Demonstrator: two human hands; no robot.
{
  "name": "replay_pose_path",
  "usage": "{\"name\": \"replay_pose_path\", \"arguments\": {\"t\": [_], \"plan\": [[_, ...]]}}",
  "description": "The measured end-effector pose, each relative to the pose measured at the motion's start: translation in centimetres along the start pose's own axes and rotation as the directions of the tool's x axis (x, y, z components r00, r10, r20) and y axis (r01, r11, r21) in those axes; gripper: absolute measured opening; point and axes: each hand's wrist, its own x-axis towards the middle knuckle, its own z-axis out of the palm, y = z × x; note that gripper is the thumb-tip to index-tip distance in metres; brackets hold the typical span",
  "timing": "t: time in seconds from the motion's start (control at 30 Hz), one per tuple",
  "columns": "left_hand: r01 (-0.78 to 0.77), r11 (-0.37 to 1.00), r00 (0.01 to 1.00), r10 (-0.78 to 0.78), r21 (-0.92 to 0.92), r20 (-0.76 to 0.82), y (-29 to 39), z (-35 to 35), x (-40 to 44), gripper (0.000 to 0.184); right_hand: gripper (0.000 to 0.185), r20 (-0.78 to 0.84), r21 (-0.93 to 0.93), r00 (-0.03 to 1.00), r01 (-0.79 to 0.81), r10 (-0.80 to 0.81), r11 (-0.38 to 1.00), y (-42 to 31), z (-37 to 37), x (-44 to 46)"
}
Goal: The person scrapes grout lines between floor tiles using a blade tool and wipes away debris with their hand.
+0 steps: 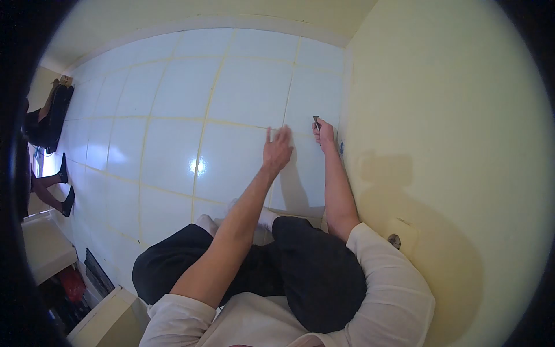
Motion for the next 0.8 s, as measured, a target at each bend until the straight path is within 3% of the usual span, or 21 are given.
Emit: {"name": "replay_pose_path", "arguments": {"t": [0.03,0.07,0.17,0.27,0.37,0.47,0.57,0.67,0.77,0.8], "plan": [[0.193,0.981,0.980,-0.192,0.014,-0.054,0.7,-0.2,0.2,0.066,0.041,0.003,0.000,1.000,0.003,-0.003,1.000,0.0,0.0,0.0],[0.204,0.979,0.979,-0.204,0.031,0.018,1.0,-0.5,0.3,0.067,0.041,0.005,0.001,1.000,0.006,-0.006,1.000,0.0,0.1,0.0],[0.033,0.963,0.997,-0.049,0.266,0.055,1.5,0.0,-0.1,0.066,0.041,-0.022,-0.001,0.999,-0.023,0.023,1.000,-0.2,0.2,-0.1],[-0.356,0.934,0.922,0.355,-0.024,0.154,-1.1,2.2,0.4,0.066,0.041,-0.026,0.005,1.000,-0.009,0.009,1.000,0.0,0.1,0.1],[-0.225,0.950,0.955,0.259,-0.214,0.143,-0.4,2.9,0.1,0.067,0.041,-0.042,-0.001,0.999,-0.002,0.002,1.000,0.2,0.1,0.3],[-0.206,0.975,0.972,0.213,-0.083,0.098,0.7,2.4,-0.7,0.067,0.041,-0.046,0.000,0.999,0.002,-0.002,1.000,0.0,0.3,0.0],[-0.085,0.996,0.996,0.085,-0.025,0.010,1.3,2.0,-0.5,0.071,0.041,-0.054,0.003,0.999,0.001,-0.001,1.000,0.0,0.4,0.1],[0.173,0.985,0.983,-0.174,-0.028,-0.053,1.8,1.4,-0.2,0.075,0.042,-0.054,0.010,0.999,0.009,-0.008,1.000,0.1,0.4,0.1],[0.216,0.968,0.975,-0.221,0.128,0.026,1.9,0.6,-0.2,0.076,0.042,-0.070,-0.009,0.997,0.014,-0.015,1.000,0.1,0.4,0.1],[0.165,0.975,0.986,-0.169,0.149,0.012,1.8,0.8,-0.5,0.075,0.042,-0.070,-0.007,0.997,0.016,-0.016,1.000,0.2,0.4,0.1]]}}
